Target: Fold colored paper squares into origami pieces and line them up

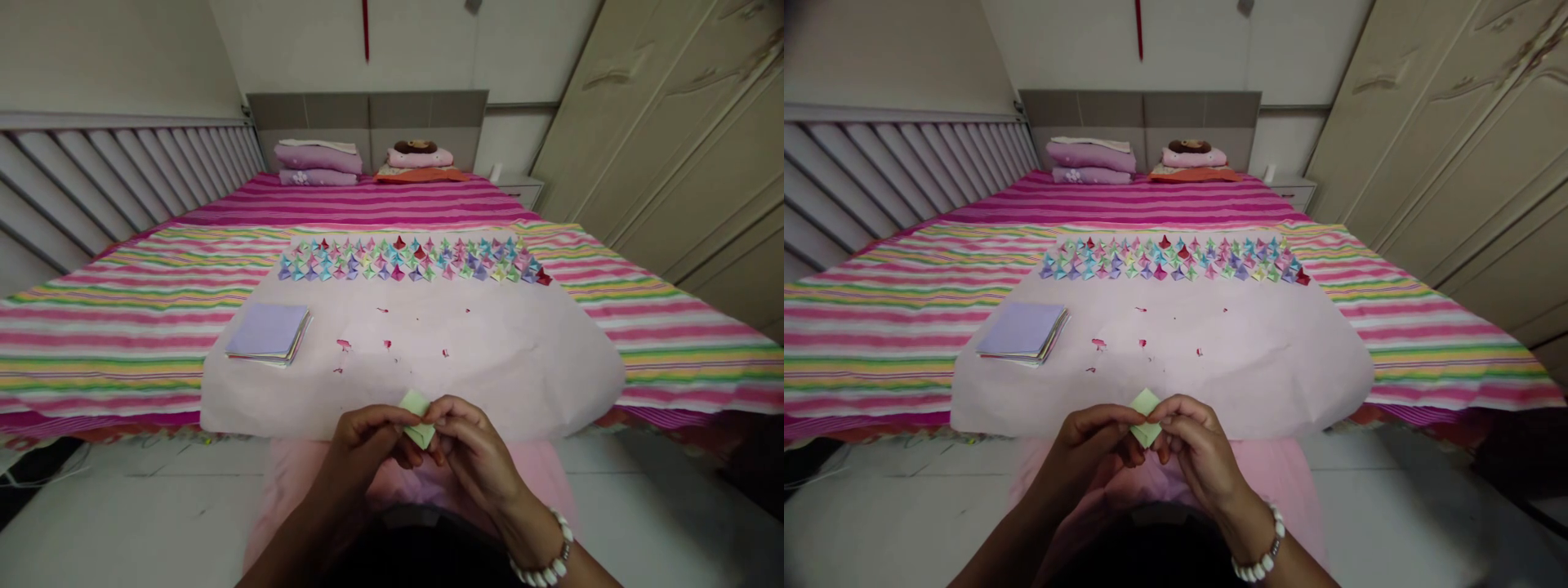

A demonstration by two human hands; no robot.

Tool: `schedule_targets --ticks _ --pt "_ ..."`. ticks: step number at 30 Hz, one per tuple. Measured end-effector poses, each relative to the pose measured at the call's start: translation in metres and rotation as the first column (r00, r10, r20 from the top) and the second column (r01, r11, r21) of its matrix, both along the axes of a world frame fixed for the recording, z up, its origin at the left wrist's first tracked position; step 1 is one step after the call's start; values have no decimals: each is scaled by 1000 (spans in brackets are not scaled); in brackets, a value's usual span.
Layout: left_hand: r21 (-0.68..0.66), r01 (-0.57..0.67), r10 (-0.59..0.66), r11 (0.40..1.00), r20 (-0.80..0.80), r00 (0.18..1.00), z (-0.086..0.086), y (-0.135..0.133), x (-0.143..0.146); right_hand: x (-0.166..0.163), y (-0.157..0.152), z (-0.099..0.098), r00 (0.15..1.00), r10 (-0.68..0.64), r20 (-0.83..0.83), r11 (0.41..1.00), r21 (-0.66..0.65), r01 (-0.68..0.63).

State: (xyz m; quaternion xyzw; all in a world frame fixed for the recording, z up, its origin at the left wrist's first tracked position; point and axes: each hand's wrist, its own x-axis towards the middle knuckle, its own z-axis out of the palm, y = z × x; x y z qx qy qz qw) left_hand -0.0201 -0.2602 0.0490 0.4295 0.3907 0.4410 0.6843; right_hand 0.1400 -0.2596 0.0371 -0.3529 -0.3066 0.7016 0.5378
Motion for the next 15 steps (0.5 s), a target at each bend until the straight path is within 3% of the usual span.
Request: schedule_targets --ticks 9,15 --pt "27 -31 34 999 -112 993 2 1 7 1 -2 -6 997 61 50 993 100 -66" --pt "76 -140 152 987 -183 971 0 -3 10 -1 -2 -6 977 -96 190 989 133 71"
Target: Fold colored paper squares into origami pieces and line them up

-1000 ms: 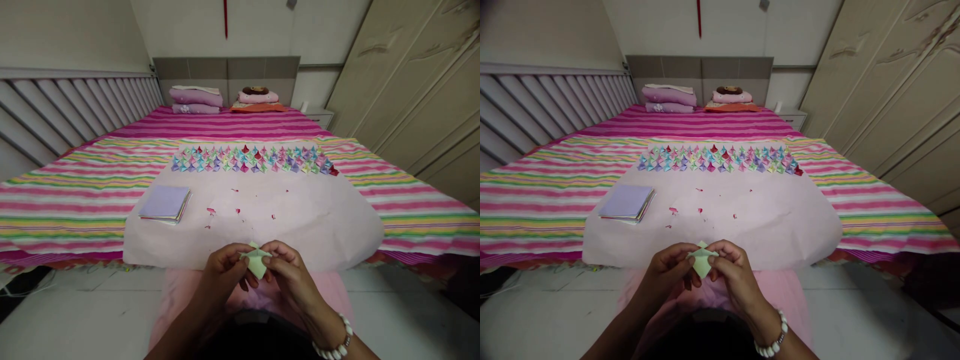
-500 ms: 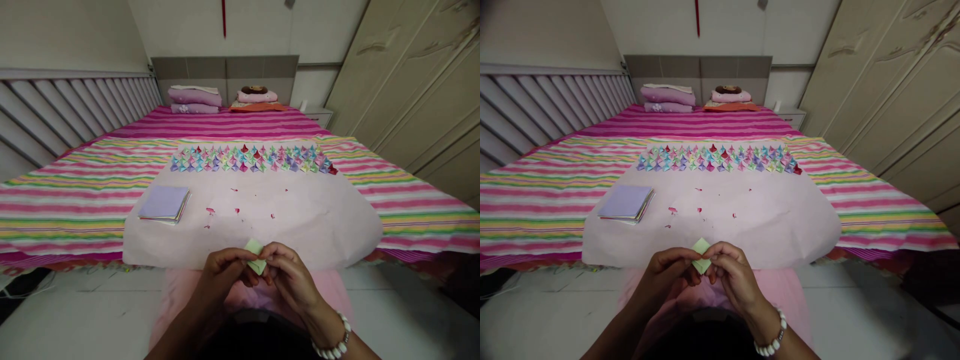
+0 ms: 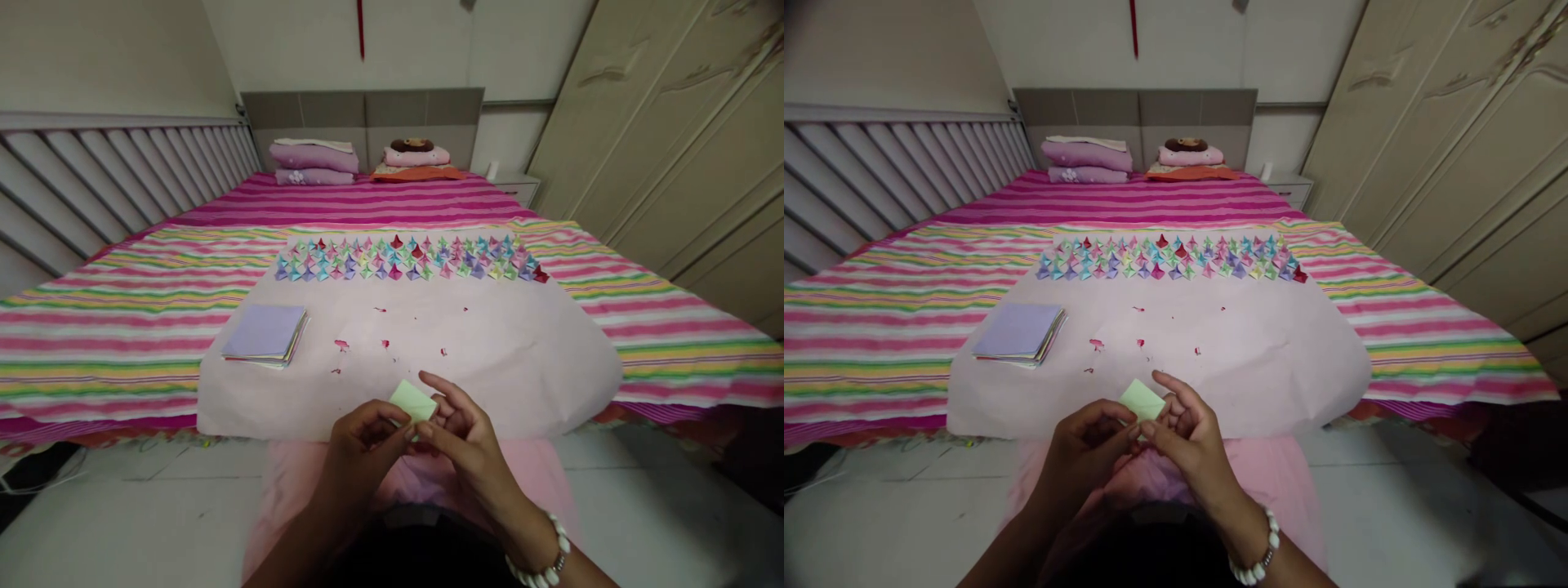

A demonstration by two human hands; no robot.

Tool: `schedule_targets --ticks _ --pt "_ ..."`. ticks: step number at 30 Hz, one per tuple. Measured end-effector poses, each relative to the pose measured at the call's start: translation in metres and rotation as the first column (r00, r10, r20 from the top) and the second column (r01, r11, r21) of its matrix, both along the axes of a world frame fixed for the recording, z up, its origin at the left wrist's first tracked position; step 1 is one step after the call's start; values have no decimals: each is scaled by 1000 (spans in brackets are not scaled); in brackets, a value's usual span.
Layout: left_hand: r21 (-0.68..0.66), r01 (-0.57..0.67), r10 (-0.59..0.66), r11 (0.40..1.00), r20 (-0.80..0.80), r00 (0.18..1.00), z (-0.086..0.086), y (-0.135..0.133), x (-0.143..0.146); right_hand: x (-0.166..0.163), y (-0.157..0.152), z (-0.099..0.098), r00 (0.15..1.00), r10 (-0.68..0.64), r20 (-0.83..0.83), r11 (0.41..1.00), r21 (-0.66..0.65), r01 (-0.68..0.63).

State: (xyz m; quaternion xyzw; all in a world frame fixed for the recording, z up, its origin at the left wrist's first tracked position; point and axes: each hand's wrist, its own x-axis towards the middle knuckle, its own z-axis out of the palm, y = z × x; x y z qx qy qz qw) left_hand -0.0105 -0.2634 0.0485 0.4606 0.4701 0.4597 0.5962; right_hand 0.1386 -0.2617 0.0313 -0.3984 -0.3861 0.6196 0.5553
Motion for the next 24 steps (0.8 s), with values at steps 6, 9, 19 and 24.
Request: schedule_targets --ticks 6,9,19,24 --pt "21 -29 31 999 -81 996 -1 -3 2 -2 3 0 1000 23 11 998 -62 -22" --pt "5 -45 45 999 2 999 -3 -1 3 -2 2 0 999 40 16 996 -76 -39" --pt "-163 25 -4 986 127 992 -5 8 5 -2 2 4 998 37 51 997 -62 -34" --pt "-136 -13 23 991 70 997 -9 10 4 1 4 1 994 19 105 999 -50 -13"
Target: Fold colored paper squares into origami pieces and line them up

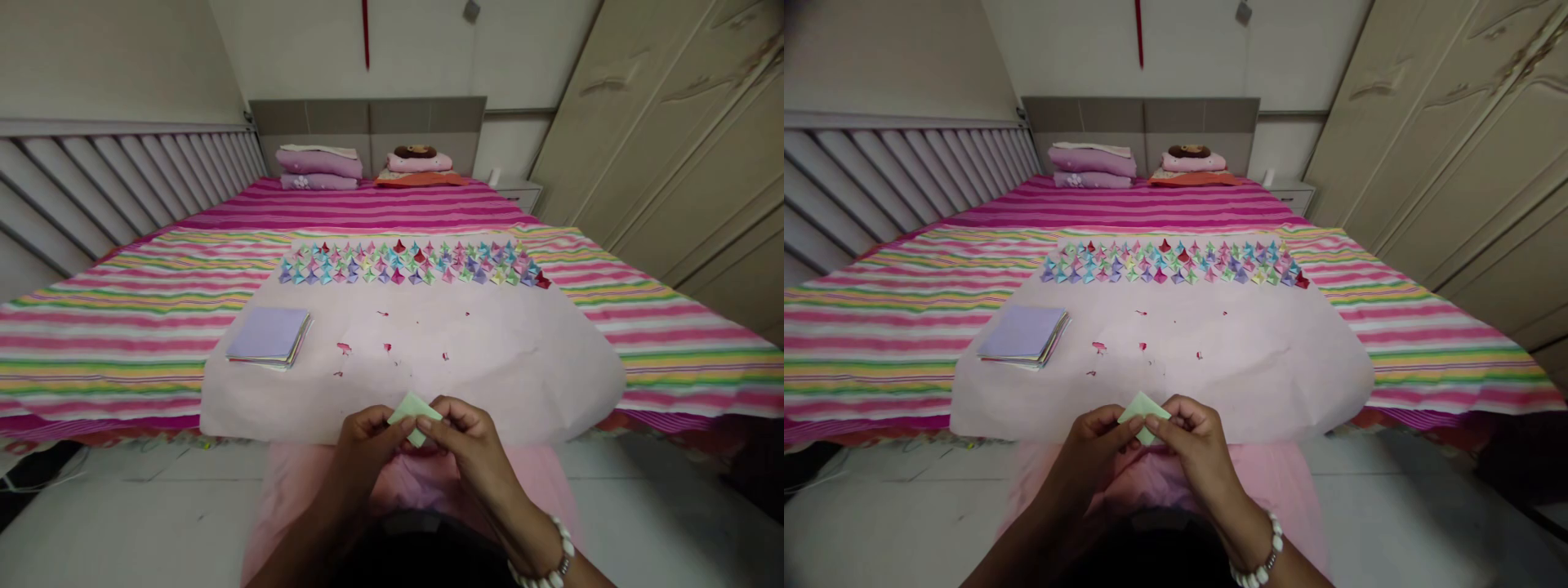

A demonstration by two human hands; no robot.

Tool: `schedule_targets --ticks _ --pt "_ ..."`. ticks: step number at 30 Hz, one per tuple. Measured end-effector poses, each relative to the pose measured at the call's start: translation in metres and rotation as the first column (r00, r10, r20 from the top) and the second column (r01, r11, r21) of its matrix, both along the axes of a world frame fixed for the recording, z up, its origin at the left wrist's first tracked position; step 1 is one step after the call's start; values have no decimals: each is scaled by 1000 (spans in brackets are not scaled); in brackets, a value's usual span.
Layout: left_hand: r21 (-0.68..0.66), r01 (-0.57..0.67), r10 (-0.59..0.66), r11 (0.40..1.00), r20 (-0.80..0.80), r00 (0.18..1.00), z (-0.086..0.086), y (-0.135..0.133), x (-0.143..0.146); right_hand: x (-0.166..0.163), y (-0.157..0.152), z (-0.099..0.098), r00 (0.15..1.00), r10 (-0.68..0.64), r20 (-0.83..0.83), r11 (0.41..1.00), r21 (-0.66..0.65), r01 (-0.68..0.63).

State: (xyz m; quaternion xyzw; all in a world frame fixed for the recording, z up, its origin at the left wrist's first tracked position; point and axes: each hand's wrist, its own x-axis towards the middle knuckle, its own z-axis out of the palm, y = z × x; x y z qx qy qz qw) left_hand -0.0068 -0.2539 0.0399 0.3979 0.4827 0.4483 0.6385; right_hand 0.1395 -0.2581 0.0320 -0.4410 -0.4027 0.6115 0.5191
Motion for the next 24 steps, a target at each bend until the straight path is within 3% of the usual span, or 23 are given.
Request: schedule_targets --ticks 7,15,21,24 --pt "134 40 -8 990 -230 973 -6 6 -7 3 4 -3 998 -24 58 1000 -2 24" --pt "30 -31 32 999 -23 999 -17 7 1 -2 6 -5 992 -72 107 996 54 66" --pt "169 -71 105 983 -203 973 -14 11 -3 -3 10 -9 987 -161 11 987 20 161" --pt "143 -102 127 984 -174 976 -10 11 -1 -5 12 -8 983 -176 -51 984 -13 175"
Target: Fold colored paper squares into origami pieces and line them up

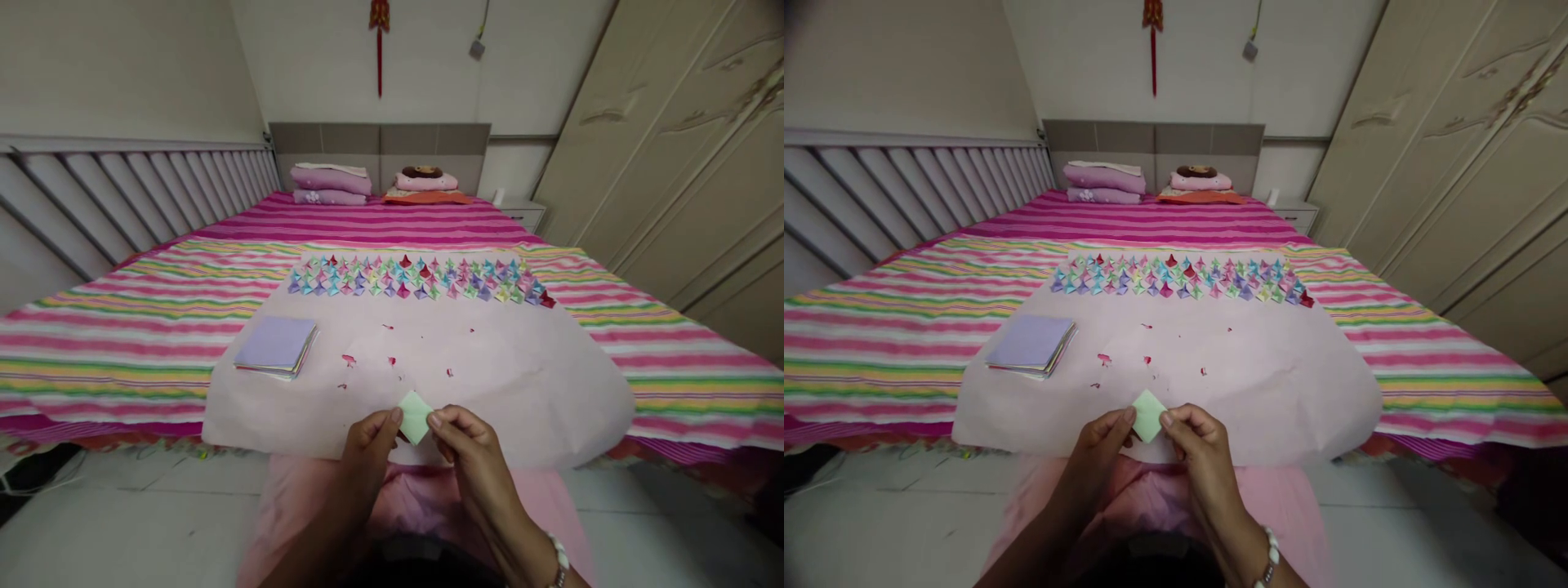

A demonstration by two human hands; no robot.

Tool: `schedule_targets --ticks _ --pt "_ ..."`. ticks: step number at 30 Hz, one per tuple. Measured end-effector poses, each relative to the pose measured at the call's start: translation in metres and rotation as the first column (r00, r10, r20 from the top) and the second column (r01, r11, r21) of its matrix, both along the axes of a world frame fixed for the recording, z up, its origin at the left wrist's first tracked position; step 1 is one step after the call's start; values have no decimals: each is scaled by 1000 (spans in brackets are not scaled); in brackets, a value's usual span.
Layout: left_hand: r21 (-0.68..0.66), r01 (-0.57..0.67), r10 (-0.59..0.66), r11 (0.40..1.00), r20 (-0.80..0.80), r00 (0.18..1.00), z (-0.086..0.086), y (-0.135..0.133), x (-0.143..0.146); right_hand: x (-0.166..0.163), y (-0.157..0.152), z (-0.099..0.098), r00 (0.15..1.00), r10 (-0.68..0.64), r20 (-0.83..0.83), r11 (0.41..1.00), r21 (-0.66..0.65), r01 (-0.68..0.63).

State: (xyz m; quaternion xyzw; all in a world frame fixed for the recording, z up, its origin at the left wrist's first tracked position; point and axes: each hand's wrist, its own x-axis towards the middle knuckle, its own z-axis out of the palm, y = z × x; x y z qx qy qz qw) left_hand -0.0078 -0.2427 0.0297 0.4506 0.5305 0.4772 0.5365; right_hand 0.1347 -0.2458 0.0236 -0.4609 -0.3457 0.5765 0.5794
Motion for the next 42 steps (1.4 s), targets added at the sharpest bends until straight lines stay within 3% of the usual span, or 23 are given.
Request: schedule_targets --ticks 4,7,10,12,16,18,21,23,25,27,30,32,35,42 --pt "-73 46 -35 996 145 989 -2 -1 11 -5 2 2 997 -42 -62 999 12 42" --pt "-132 71 -29 989 299 954 -5 -1 17 -5 3 4 997 12 -73 999 43 -9" --pt "-159 117 -21 980 504 864 -1 0 14 1 4 7 989 109 -100 993 63 -103" --pt "-194 214 -47 957 628 777 5 0 8 6 6 9 977 160 -144 987 50 -154" --pt "-213 536 -125 817 842 525 11 -4 -3 12 9 11 931 299 -209 954 48 -295" --pt "-193 641 -122 743 903 413 9 -7 -5 10 10 10 906 363 -218 932 57 -359" --pt "-172 717 -90 675 946 311 5 -10 -6 6 9 7 883 418 -215 908 54 -416" --pt "-173 735 -71 656 955 288 3 -12 -6 4 9 6 888 410 -209 911 55 -408" --pt "-206 730 -72 651 941 331 1 -12 -4 4 9 6 901 391 -189 920 59 -387" --pt "-265 689 -115 675 884 453 -2 -9 -2 4 10 7 898 402 -179 915 51 -399" --pt "-304 509 -163 805 711 683 -8 -2 -1 5 12 9 903 385 -191 922 26 -387" --pt "-246 336 -125 909 609 784 -11 3 -4 6 14 10 938 309 -157 951 19 -310" --pt "-110 173 -88 979 538 838 -8 5 -14 7 15 11 968 235 -91 972 5 -235" --pt "-11 184 -171 983 316 933 13 -3 -22 0 8 15 961 271 -62 962 -6 -272"
